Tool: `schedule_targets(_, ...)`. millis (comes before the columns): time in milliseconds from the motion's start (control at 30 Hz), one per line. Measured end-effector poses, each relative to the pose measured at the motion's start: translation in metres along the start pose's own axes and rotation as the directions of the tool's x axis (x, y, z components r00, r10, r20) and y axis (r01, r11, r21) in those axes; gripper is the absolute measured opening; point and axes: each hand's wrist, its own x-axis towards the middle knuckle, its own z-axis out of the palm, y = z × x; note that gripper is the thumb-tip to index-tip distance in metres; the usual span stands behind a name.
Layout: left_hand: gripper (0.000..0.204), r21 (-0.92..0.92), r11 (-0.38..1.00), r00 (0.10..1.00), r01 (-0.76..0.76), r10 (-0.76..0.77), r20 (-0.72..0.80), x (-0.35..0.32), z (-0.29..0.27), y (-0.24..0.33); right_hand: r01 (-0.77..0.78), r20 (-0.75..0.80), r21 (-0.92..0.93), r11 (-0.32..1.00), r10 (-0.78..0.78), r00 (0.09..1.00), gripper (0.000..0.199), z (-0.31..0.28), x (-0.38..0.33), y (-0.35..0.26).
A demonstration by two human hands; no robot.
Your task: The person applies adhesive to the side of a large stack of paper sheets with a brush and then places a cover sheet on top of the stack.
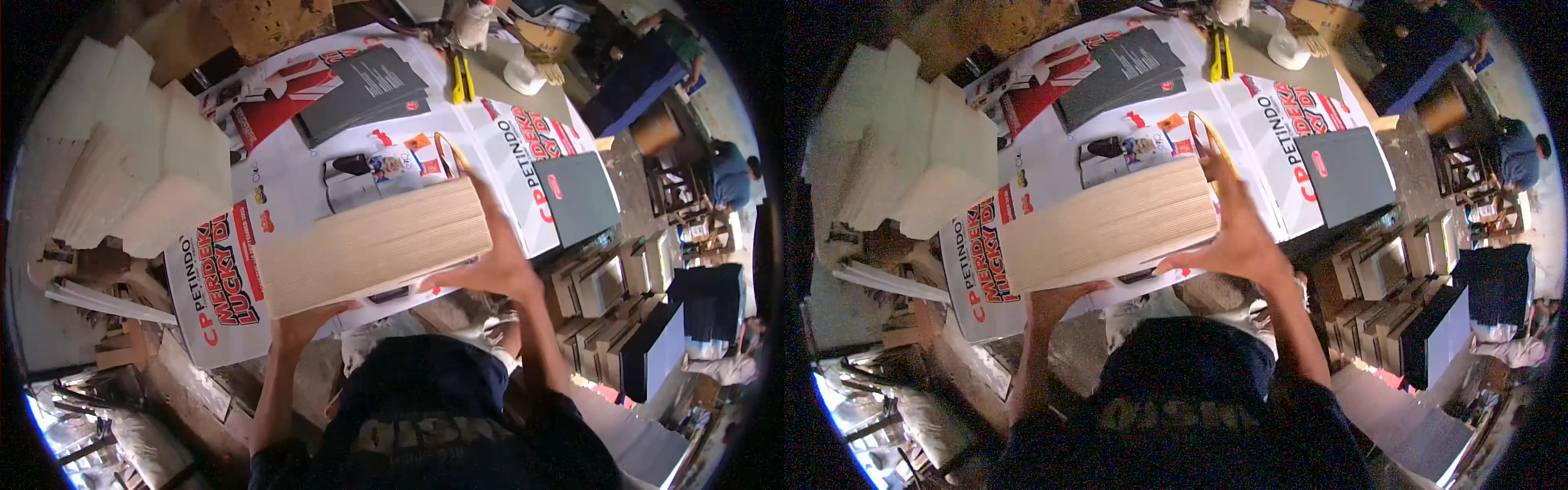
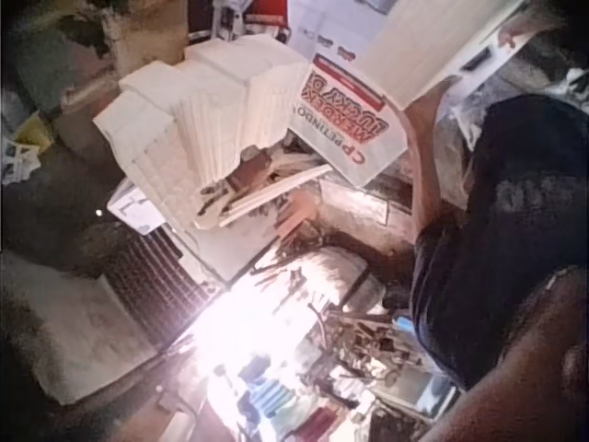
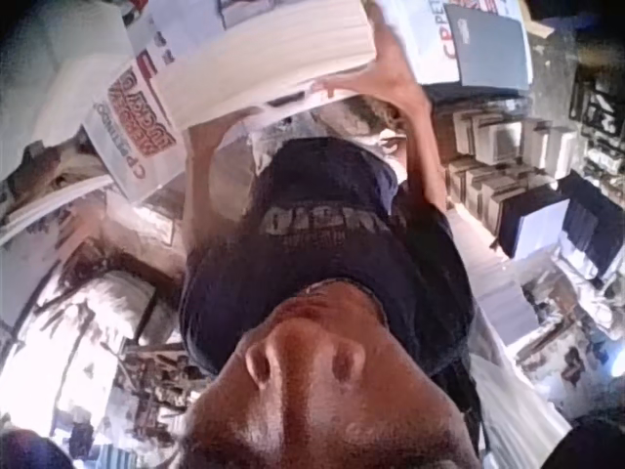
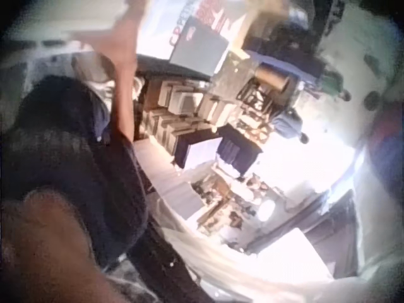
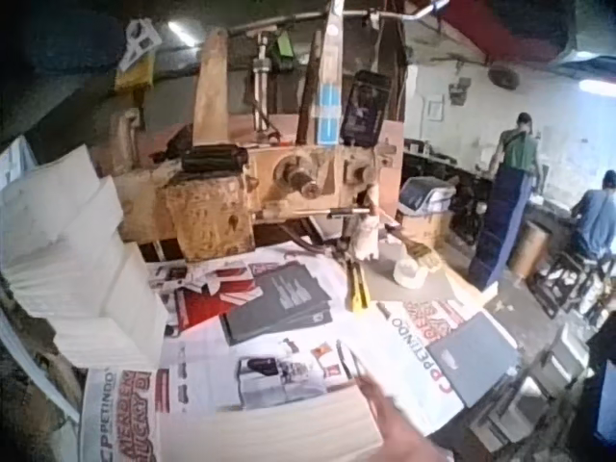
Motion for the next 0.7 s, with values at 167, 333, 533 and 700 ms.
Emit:
schedule_targets(167, 0.053, 0.053, 0.997, 0.998, -0.059, 0.06, -0.02, -0.001, -0.001, 0.0, 0.406, 0.213, -0.538, 0.739, -0.347, 0.913, 0.136, -0.041, 0.023, -0.133)
schedule_targets(333, 0.065, 0.141, 0.928, 0.929, -0.346, 0.36, -0.09, 0.005, -0.002, 0.004, 0.466, 0.463, -0.623, 0.628, -0.184, 0.867, 0.13, 0.005, 0.025, -0.099)
schedule_targets(533, 0.072, 0.089, 0.964, 0.965, -0.25, 0.256, -0.063, 0.007, -0.007, 0.01, 0.414, 0.5, -0.661, 0.626, -0.044, 0.865, 0.097, 0.003, 0.039, -0.094)
schedule_targets(700, 0.075, 0.218, 0.883, 0.885, -0.417, 0.449, -0.125, 0.008, -0.016, 0.04, 0.491, 0.401, -0.657, 0.572, -0.286, 0.87, 0.09, -0.011, 0.039, -0.106)
